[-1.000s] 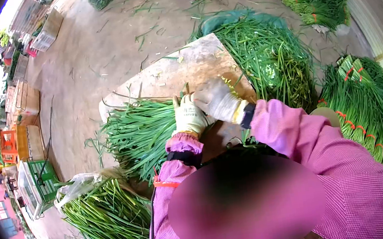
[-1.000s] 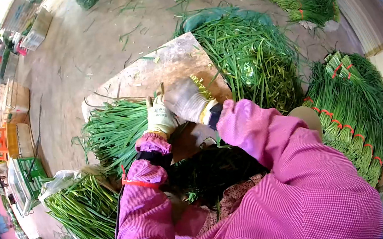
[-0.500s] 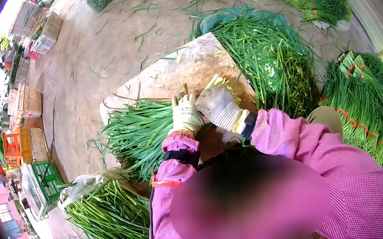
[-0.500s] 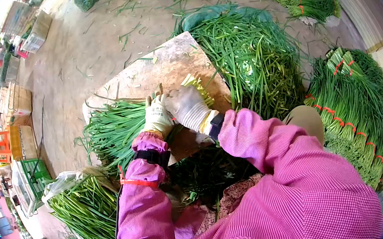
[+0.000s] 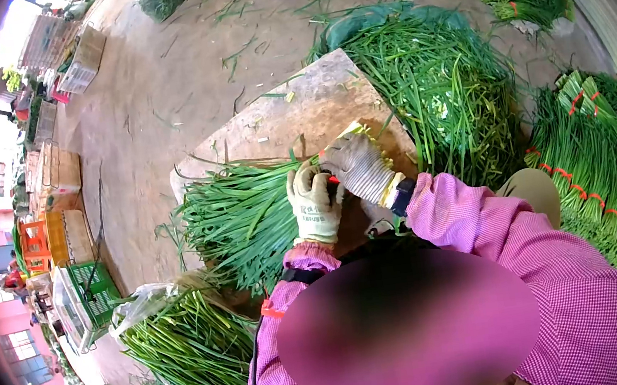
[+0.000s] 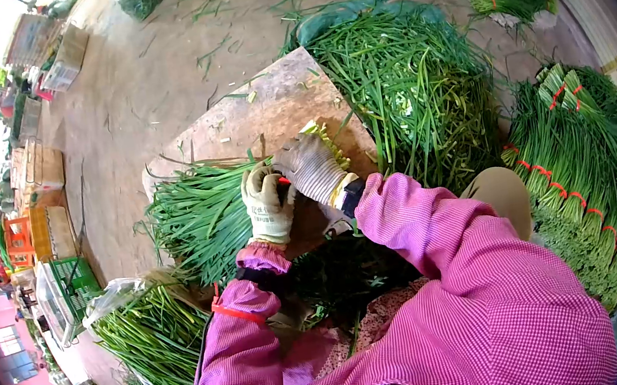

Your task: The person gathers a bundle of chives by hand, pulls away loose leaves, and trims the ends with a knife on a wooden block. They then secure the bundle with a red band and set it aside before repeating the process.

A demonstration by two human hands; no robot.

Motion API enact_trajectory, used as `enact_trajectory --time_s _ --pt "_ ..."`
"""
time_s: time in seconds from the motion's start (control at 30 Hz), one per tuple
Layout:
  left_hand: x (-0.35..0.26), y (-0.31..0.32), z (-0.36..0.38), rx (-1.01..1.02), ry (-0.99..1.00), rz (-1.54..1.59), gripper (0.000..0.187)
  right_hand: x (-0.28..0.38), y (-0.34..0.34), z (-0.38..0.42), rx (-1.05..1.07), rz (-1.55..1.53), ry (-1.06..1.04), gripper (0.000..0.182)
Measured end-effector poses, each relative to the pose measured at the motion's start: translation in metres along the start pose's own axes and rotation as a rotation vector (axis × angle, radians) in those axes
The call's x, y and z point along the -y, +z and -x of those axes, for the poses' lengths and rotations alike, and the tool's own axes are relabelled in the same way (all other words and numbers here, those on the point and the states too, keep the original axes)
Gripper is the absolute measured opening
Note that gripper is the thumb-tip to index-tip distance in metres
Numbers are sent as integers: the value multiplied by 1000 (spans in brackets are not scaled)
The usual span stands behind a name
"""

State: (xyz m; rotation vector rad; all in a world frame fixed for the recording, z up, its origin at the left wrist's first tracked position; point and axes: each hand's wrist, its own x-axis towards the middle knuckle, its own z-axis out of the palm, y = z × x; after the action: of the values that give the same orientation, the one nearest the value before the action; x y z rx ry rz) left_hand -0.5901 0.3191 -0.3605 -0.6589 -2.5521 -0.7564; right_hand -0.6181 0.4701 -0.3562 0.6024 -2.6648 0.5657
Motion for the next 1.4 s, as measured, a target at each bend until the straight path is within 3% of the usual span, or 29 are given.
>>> enact_trajectory --time_s 0.07,0.17,0.27,0.33,0.4,0.47,0.5,0.53,0.6,0.67,0.73,0.77,0.8,0.87,0.93,0.97,1.1,1.17,1.2,1.27,1.3,1.4 --pt "-2 -4 -3 1 -12 57 27 -1 0 0 63 3 29 17" --pt "-2 -11 -13 18 -55 209 17 -4 -3 -1 -157 -305 30 10" --pt "-4 -14 -27 -41 -48 328 11 -9 -5 -5 -61 -361 95 7" --pt "-6 -12 -29 15 -272 349 10 -12 -6 -6 -73 -406 61 4" --pt "-4 -4 -32 -48 -310 422 10 -16 -2 -6 -79 -466 78 10" --pt "1 0 -34 9 -493 586 10 -20 -2 -6 -73 -442 60 11" --pt "9 -3 -38 145 -523 567 10 -21 -2 -7 -63 -459 41 10" --pt "12 -4 -38 143 -529 560 10 -23 -3 -7 -52 -475 21 10" --pt "9 -13 -49 76 -56 46 10 -26 -2 -5 -55 -499 16 9" --pt "24 -4 -48 263 -170 321 9 -29 2 -2 -122 -579 48 10" --pt "41 7 -45 317 -302 468 10 -34 4 -3 -98 -587 64 12" --pt "60 28 -33 309 -459 662 14 -35 6 -3 -36 -651 115 12" --pt "60 31 -33 278 -484 815 16 -35 6 -4 26 -715 165 12" --pt "58 31 -31 286 -550 874 14 -34 4 -5 54 -707 175 12" --pt "51 29 -35 277 -542 837 11 -31 0 -5 134 -945 396 13" --pt "50 31 -37 267 -526 796 13 -30 -3 -7 134 -968 400 14" --pt "45 35 -36 204 -442 730 8 -23 -13 -9 194 -939 437 15" --pt "47 36 -36 222 -440 720 7 -17 -13 -11 59 -414 111 15" --pt "49 37 -34 238 -442 707 6 -13 -17 -13 62 -413 110 15" --pt "51 39 -30 232 -463 791 5 -5 -28 -14 83 -6 -122 11" --pt "52 42 -32 227 -477 874 5 1 -31 -13 29 108 -137 8" --pt "64 52 -30 274 -491 871 4 16 -25 -4 -52 37 -57 5"
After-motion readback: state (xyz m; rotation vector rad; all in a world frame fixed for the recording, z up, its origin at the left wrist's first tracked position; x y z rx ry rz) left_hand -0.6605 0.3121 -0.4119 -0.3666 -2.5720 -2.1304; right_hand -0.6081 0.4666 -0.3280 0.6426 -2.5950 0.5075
